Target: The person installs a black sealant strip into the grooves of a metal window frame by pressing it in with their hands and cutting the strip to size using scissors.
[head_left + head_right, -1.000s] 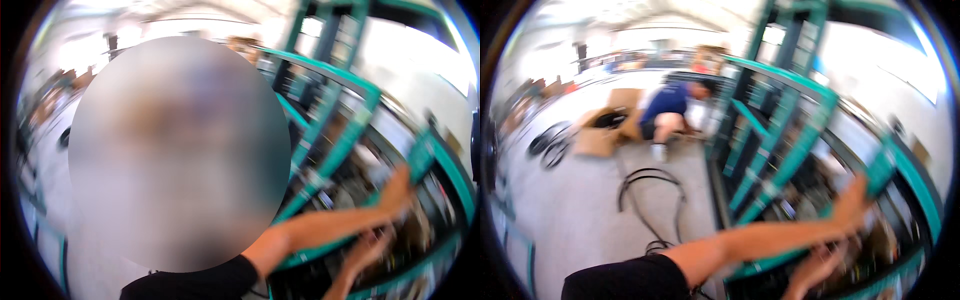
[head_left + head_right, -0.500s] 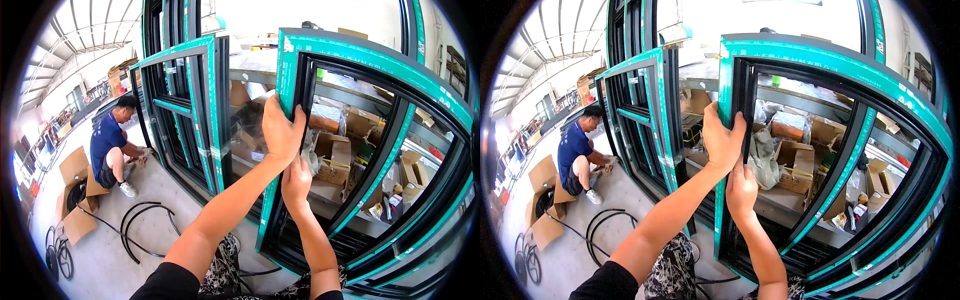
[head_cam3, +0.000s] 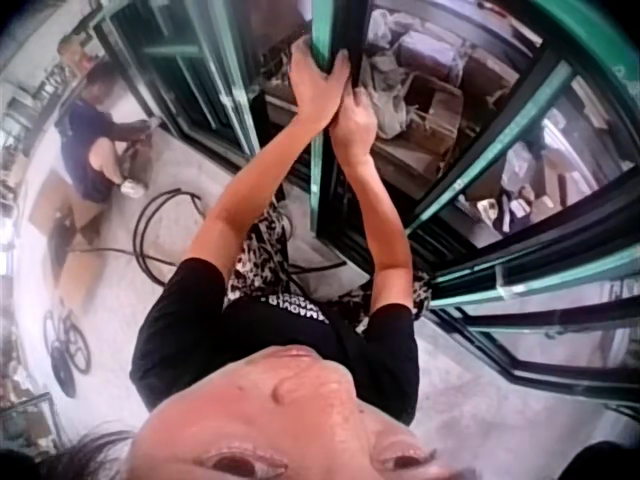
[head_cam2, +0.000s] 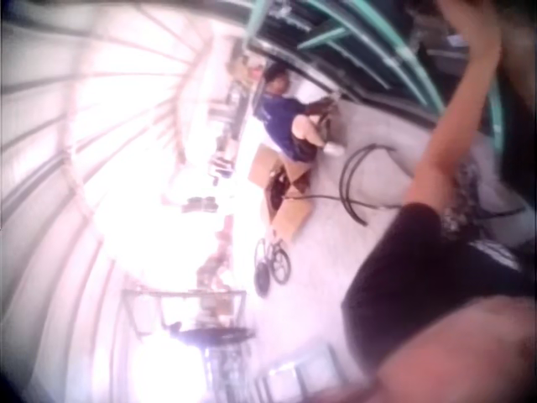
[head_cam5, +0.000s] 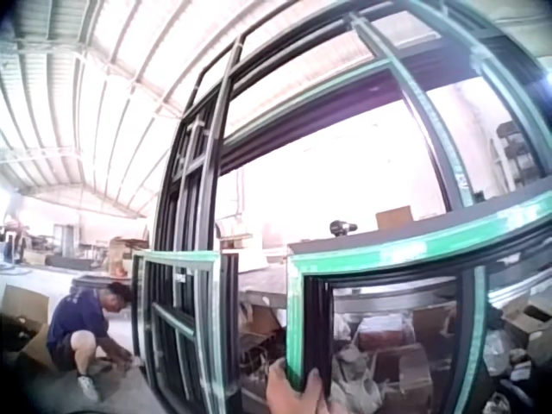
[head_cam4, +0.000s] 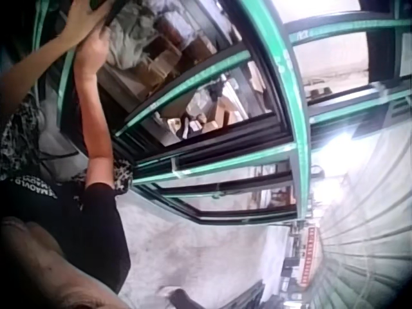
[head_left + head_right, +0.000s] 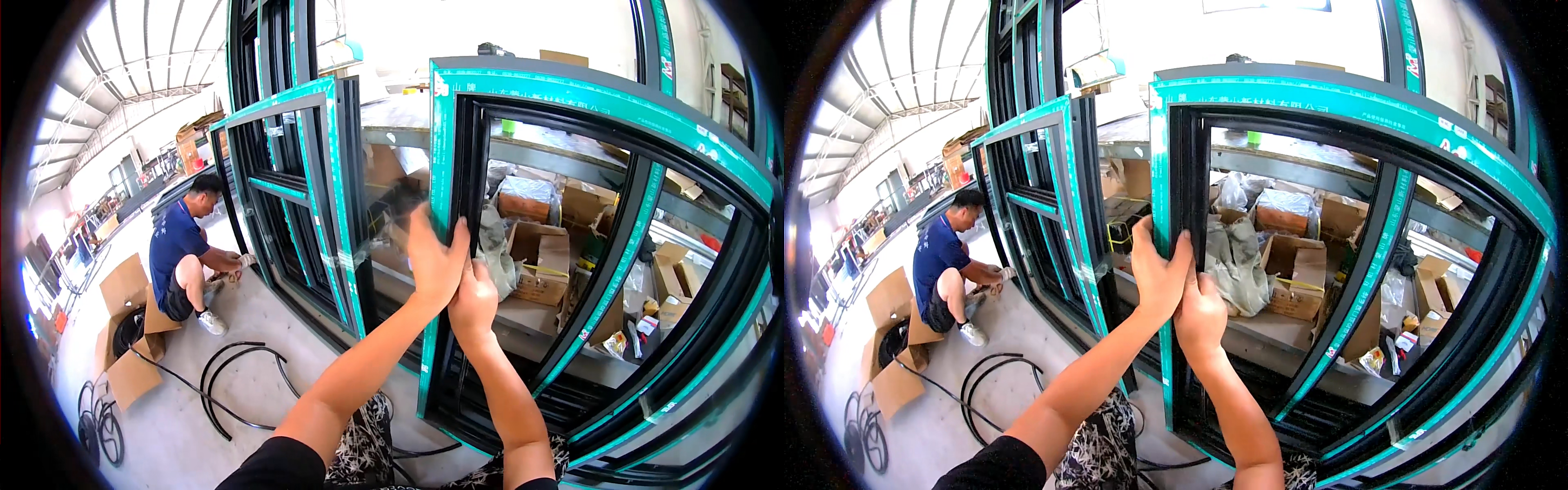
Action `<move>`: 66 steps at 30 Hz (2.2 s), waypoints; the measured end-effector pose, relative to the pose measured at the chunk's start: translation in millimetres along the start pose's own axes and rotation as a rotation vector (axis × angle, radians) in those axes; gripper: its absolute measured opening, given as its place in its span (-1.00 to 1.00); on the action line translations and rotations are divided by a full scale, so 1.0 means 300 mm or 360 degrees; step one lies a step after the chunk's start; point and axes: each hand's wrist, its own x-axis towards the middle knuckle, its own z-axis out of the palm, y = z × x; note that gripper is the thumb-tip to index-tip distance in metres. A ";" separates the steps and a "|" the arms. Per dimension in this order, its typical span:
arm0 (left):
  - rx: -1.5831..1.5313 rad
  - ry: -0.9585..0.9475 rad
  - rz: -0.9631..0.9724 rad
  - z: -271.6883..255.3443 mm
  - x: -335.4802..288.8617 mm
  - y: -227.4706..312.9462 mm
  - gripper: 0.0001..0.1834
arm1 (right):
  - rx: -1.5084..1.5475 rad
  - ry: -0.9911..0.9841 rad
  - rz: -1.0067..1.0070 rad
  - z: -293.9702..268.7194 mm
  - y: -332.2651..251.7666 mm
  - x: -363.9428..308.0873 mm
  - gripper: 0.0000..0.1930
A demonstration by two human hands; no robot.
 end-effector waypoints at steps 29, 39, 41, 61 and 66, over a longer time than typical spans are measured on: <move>-0.0183 0.0196 0.0263 0.086 0.107 -0.079 -0.46 | 0.2433 0.0273 -0.0043 -0.584 -0.205 -0.191 -0.58; 0.0011 0.0050 0.0189 0.030 -0.070 -0.134 -0.47 | 0.3096 0.0057 -0.0451 -0.766 -0.269 -0.229 -0.68; -0.0058 0.0104 0.0196 0.025 -0.081 -0.119 -0.49 | 0.3120 0.0068 -0.0446 -0.765 -0.278 -0.232 -0.70; -0.0017 0.0298 0.0052 0.047 -0.070 -0.081 -0.55 | 0.3054 0.0034 -0.0369 -0.680 -0.299 -0.226 -0.85; 0.0033 0.0338 0.0150 0.057 -0.068 -0.093 -0.56 | 0.3020 0.0050 -0.0351 -0.658 -0.303 -0.215 -0.88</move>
